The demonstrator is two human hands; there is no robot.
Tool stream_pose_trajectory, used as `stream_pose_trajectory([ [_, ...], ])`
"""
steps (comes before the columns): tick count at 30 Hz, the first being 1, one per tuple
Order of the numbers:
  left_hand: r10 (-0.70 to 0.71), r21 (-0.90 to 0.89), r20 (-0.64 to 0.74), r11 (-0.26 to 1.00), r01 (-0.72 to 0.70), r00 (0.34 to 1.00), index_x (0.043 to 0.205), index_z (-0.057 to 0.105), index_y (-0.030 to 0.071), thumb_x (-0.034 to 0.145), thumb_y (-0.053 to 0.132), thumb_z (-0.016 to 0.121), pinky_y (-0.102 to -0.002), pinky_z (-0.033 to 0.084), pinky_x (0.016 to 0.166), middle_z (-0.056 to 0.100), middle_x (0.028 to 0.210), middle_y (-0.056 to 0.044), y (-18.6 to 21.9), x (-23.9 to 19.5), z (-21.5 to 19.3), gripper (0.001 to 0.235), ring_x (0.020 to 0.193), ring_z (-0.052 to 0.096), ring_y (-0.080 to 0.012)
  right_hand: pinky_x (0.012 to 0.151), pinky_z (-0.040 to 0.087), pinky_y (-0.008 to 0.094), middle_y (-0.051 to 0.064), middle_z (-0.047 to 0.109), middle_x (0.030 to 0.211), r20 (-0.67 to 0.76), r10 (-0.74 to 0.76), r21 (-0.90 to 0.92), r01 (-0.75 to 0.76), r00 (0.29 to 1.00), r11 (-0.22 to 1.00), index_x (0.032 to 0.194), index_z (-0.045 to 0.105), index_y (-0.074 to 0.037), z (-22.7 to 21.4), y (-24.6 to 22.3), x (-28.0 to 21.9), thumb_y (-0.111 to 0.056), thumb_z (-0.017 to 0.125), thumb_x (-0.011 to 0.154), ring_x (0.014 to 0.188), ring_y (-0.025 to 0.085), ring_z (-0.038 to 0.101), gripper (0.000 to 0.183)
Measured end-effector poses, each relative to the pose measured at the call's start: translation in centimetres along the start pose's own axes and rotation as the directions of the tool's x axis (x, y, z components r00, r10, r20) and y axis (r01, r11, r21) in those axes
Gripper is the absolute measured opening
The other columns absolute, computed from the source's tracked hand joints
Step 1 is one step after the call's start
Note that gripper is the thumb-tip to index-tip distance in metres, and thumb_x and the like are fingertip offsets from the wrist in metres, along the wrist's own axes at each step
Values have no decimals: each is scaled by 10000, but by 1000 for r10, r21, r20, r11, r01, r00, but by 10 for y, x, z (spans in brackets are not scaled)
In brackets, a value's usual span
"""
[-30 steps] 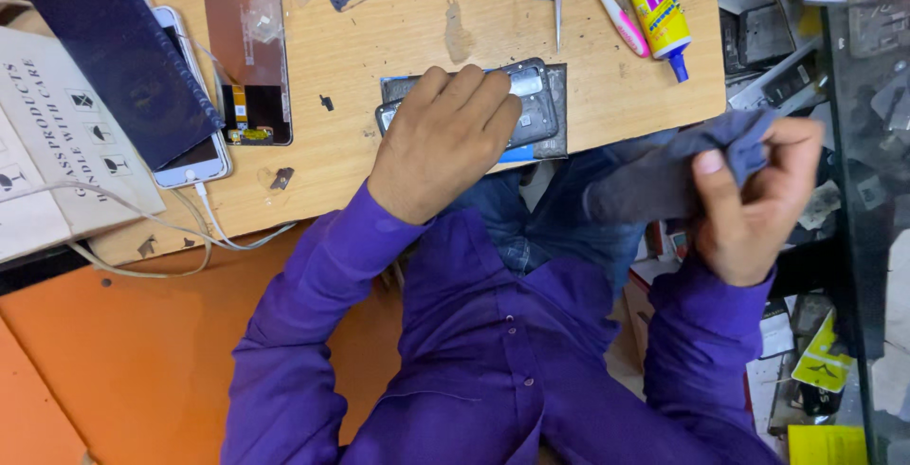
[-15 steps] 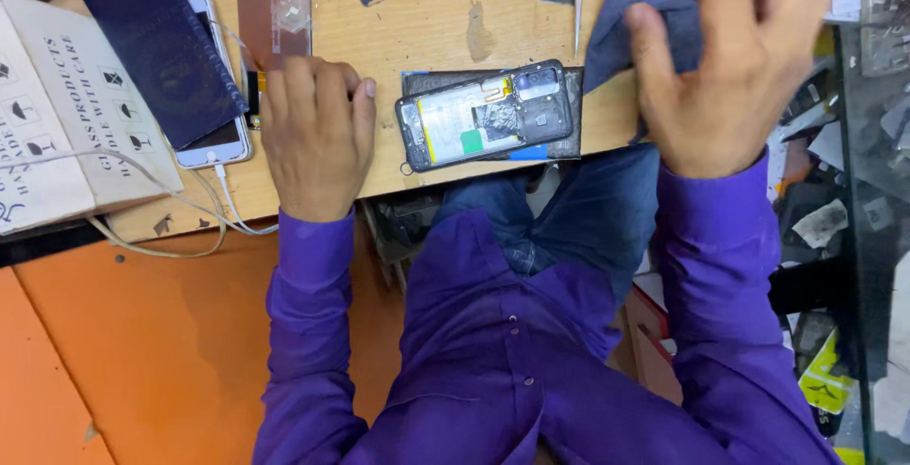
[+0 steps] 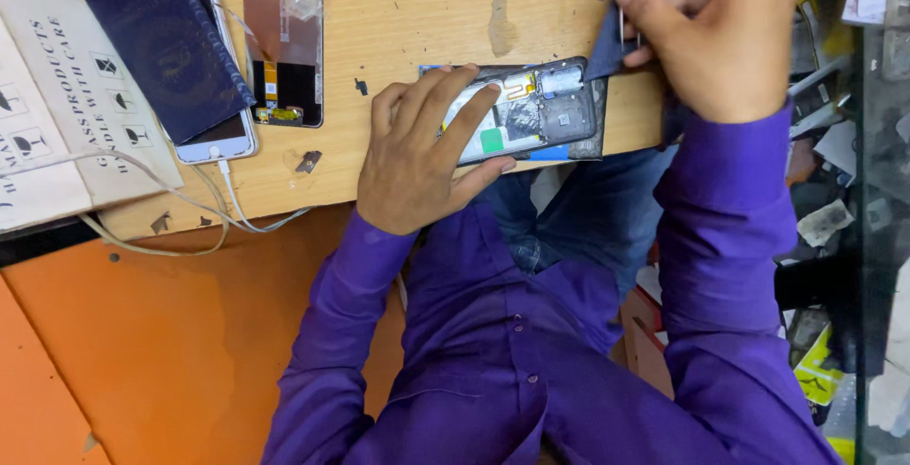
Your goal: The person cleans the interior of a disassembled smartphone using a cloth and tweezers. They wipe the battery area and internal components, then clean the removed back cover. The person handles the phone, cloth, and tweezers throughout the process.
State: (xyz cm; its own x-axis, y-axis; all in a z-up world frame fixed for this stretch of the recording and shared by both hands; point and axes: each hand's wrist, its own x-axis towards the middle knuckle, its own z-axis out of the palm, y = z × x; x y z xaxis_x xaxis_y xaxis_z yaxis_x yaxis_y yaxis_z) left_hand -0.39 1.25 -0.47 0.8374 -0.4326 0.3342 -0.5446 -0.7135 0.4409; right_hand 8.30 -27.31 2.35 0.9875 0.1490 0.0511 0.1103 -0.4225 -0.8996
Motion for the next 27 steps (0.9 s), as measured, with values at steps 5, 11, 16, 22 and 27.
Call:
stream_pose_trajectory([
  [5, -10, -14, 2, 1000, 10, 1000, 1462, 566, 114, 915, 461, 841, -474, 355, 1112, 538, 1482, -117, -1, 0, 0, 704, 1365, 510, -296, 636, 595, 259, 110, 687, 1019, 43, 134, 582, -133, 990, 802, 1240, 568, 30, -21, -12, -15, -33, 696, 1030, 812, 194, 732, 254],
  [11, 3, 53, 35, 999, -5, 999, 1520, 551, 214, 978, 493, 774, -482, 361, 1117, 537, 1475, -107, 0, 1, -2, 649, 1360, 501, -288, 749, 616, 333, 116, 669, 960, -206, 142, 686, 39, 968, 726, 1204, 554, -9, 29, -10, -72, 16, 733, 1026, 847, 215, 722, 254],
  [16, 11, 87, 66, 996, -17, 998, 1535, 543, 246, 1005, 509, 737, -490, 355, 1107, 525, 1482, -105, 0, 2, -2, 623, 1368, 490, -286, 911, 613, 312, 198, 692, 1087, -427, -105, 12, 121, 898, 993, 1145, 547, 6, 84, 6, -112, 58, 768, 1098, 1002, 238, 737, 231],
  [22, 9, 82, 74, 997, -15, 997, 1536, 542, 244, 1013, 505, 741, -493, 351, 1119, 517, 1494, -103, -1, 1, -4, 617, 1390, 485, -283, 881, 614, 284, 184, 763, 1080, -388, -196, -208, 121, 901, 971, 1205, 620, 41, 90, -1, -110, 45, 742, 1035, 970, 229, 779, 209],
  [27, 3, 84, 72, 996, -9, 997, 1536, 545, 252, 1019, 508, 735, -495, 348, 1116, 520, 1499, -104, -2, 1, -2, 607, 1381, 484, -282, 892, 628, 308, 194, 754, 1121, -364, -273, -299, 166, 890, 940, 1146, 659, 34, 92, -9, -106, 79, 750, 1023, 985, 257, 784, 160],
])
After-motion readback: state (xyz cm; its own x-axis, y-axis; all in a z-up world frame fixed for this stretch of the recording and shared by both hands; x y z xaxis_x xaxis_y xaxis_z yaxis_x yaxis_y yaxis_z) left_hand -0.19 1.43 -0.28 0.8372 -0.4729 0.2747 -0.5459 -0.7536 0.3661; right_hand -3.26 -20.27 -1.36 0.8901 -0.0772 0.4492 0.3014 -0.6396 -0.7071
